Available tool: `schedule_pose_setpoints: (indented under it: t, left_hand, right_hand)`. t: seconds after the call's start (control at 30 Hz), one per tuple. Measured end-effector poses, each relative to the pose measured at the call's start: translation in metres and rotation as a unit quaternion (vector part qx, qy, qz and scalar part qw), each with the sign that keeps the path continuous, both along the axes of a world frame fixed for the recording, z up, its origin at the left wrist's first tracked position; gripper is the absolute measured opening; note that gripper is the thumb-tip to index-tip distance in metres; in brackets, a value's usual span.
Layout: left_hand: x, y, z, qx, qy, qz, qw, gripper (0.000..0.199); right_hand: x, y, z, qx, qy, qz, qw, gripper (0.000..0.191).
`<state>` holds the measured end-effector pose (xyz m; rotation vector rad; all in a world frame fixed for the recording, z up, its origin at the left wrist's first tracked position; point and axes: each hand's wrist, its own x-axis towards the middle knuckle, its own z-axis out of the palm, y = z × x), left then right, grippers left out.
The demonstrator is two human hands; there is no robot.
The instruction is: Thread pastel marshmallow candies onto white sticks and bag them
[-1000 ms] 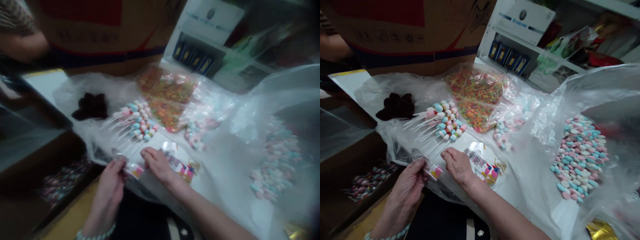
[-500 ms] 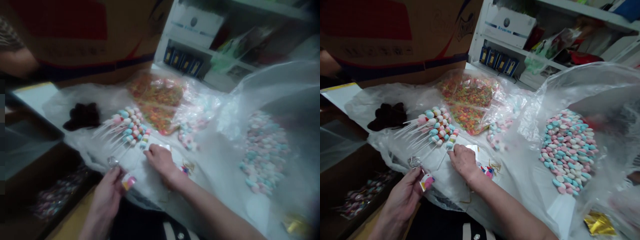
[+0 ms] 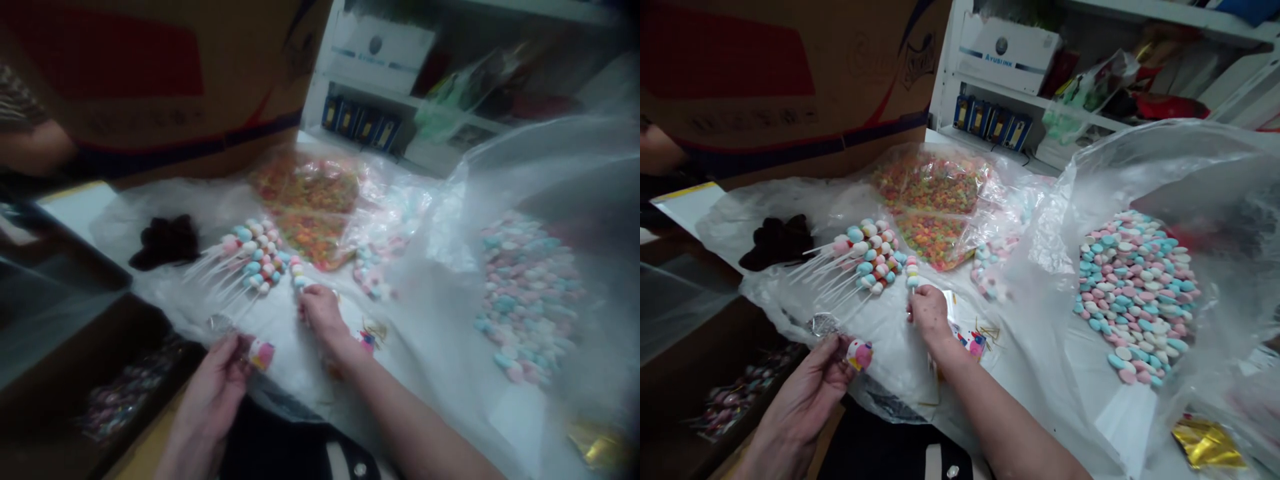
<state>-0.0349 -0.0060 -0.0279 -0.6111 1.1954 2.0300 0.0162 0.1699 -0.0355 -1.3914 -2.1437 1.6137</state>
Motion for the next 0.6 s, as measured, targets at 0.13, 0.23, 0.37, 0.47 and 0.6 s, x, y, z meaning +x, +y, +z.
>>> schedule_pose_setpoints:
  t: [0.13, 0.23, 0.37, 0.47, 0.6]
  left_hand:
    - [-0.004, 0.008, 0.016, 0.012, -0.011, 0.054, 0.998, 0.020]
    - [-0.007, 0.013, 0.026, 0.031, -0.032, 0.110, 0.993, 0.021]
    - [-0.008, 0.017, 0.026, 0.047, -0.033, 0.127, 0.990, 0.023]
    - [-0.005, 0.021, 0.025, 0.052, -0.025, 0.096, 0.994, 0.025]
    - [0.004, 0.030, 0.034, 0.056, -0.006, 0.076, 0.996, 0.026]
  right_hand:
    - [0.045, -0.001, 0.011, -0.138, 0.183, -0.074, 0.971, 0.010]
    - [0.087, -0.011, 0.024, -0.124, 0.210, -0.055, 0.968, 0.007]
    - [0.128, -0.027, 0.033, -0.017, 0.189, 0.025, 0.981, 0.009]
    - [0.138, -0.036, 0.030, 0.086, 0.209, 0.099, 0.969, 0.014]
    - [0.141, -0.038, 0.025, 0.191, 0.236, 0.136, 0.943, 0.017]
